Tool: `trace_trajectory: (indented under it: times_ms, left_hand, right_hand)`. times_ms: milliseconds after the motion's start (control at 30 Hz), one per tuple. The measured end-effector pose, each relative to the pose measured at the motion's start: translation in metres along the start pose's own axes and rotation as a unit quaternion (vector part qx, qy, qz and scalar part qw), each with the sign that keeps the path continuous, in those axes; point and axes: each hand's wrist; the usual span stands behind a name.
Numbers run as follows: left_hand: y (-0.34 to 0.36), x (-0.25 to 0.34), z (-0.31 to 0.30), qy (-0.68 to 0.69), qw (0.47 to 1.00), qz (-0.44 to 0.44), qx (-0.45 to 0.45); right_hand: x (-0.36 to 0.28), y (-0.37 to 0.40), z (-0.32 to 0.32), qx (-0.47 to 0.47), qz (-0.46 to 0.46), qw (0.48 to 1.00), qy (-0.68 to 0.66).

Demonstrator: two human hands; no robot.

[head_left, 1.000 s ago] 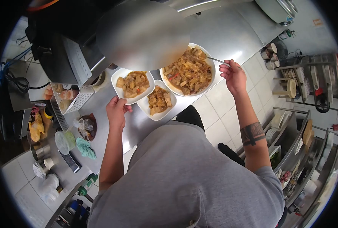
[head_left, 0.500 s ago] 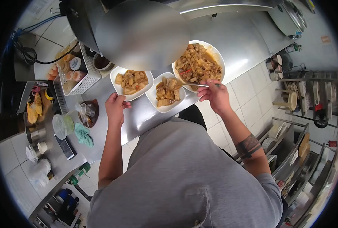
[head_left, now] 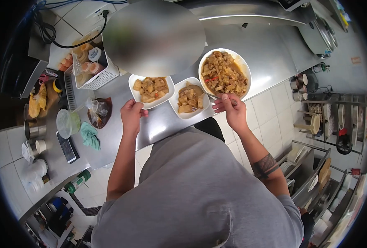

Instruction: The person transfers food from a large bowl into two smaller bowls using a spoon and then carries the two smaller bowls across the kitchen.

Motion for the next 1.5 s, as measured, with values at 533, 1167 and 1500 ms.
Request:
trace_trajectory:
  times_ms: [533, 1167, 1500]
  left_hand:
    - [-0.020, 0.009, 0.005, -0.019, 0.999, -0.008, -0.036]
    - [-0.031, 0.004, 0.007, -0.019, 0.999, -0.016, -0.031]
    - [-0.029, 0.007, 0.009, -0.021, 0.999, -0.008, -0.031]
  right_hand:
    - [0.004, -0.017, -0.009, 0.081, 0.147, 0.972, -0.167]
    - [-0.018, -0.022, -0.028, 0.077, 0.121, 0.961, -0.238]
    - [-0.012, -0.017, -0.016, 0.074, 0.142, 0.959, -0.235]
Point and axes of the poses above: each hand's wrist, its own y-axis away from the middle knuckle, its own z-axis out of the palm, x = y × z, and after that the axes turned 3 degrees about y, right-handed
